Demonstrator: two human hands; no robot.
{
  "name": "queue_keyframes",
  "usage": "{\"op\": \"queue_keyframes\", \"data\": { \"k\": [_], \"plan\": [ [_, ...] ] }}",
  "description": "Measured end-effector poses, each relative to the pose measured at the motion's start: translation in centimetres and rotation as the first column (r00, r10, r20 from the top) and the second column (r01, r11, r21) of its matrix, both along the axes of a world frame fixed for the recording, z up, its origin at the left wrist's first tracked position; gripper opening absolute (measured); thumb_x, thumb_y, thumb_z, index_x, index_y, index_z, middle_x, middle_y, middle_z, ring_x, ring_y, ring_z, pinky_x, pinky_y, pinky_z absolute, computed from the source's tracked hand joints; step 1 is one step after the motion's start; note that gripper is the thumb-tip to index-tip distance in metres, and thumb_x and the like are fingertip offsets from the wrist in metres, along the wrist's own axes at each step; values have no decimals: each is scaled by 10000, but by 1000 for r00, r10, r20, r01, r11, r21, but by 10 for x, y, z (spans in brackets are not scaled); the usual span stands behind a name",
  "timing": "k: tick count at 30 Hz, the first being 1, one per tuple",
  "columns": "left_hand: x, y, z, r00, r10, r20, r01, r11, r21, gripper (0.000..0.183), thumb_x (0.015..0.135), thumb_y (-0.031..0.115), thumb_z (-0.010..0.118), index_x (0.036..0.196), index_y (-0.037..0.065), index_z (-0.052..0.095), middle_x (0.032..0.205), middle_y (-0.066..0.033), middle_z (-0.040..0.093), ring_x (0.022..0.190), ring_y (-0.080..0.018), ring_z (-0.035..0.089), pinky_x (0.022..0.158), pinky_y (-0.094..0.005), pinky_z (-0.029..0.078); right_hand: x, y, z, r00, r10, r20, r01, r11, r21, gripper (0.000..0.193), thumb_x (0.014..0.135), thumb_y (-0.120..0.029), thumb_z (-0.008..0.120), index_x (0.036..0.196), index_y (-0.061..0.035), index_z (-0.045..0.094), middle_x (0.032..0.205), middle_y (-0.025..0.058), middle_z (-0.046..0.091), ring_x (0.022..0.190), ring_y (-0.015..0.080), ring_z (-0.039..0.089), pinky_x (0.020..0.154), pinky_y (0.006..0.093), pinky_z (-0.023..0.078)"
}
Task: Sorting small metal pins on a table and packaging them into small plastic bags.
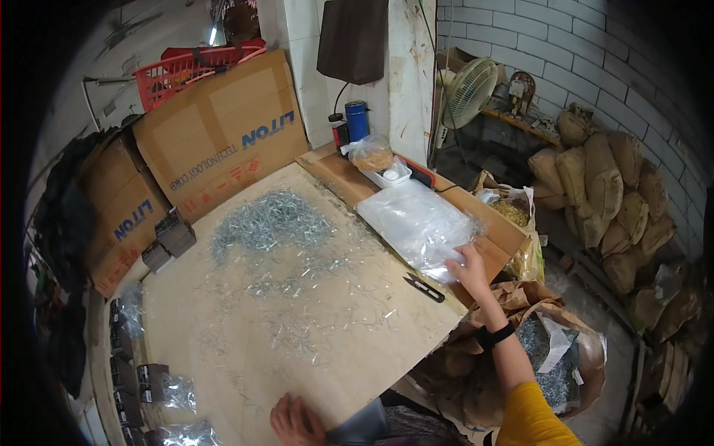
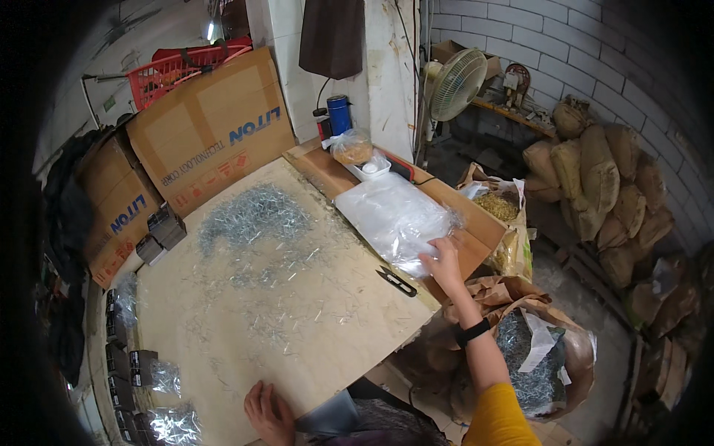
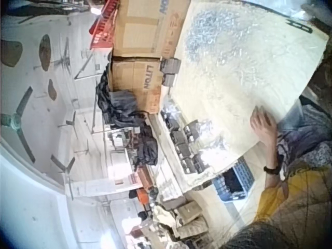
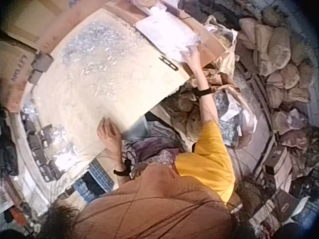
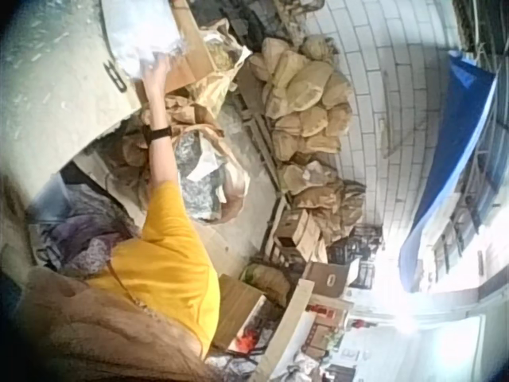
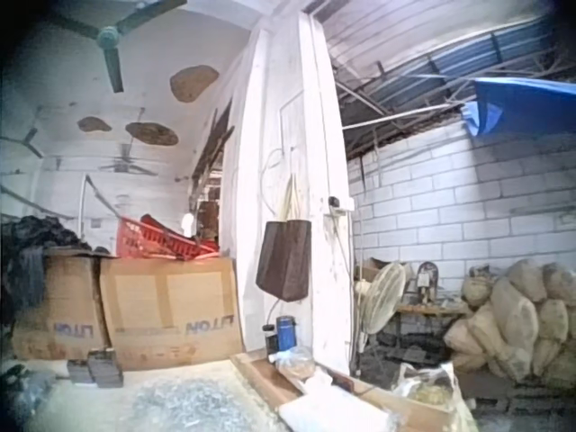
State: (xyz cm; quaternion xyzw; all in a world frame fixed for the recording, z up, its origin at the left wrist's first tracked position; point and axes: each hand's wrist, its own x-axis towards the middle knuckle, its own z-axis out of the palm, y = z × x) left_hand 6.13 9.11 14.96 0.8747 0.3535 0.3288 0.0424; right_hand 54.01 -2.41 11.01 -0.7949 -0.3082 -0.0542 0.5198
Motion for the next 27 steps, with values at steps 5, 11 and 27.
{"op": "queue_keyframes", "data": {
  "k": [5, 11, 27],
  "plan": [
    [0, 0, -1, 1000, 0, -10, 0, 1000, -20, 323, 866, 65, 647, 1186, 25, 617, 1208, -192, 590, 1108, -379, 552, 966, -473, 448, -3, -18, -2, 993, -11, -121, 27, 991, 133, 210, 767, 13, 723, 956, 20, 632, 913, 144, 657, 846, 228, 630, 767, 320, 490],
    [-1, 1, -2, 1000, 9, -24, -9, 1000, -17, 325, 870, 83, 650, 1188, 26, 615, 1220, -192, 586, 1110, -381, 549, 967, -469, 445, -6, -23, -5, 988, -152, -37, 156, 940, 304, 184, 810, 49, 676, 983, 8, 629, 849, 71, 665, 785, 162, 607, 743, 278, 475],
    [3, 0, 3, 999, 13, -30, -13, 1000, 4, 308, 871, 70, 648, 1172, 14, 625, 1201, -192, 605, 1090, -383, 570, 954, -463, 461, -36, -61, 36, 753, 362, -549, 113, 751, 651, 304, 875, -65, 703, 1147, 30, 605, 1018, 74, 683, 869, 127, 645, 799, 274, 519]
  ]
}}
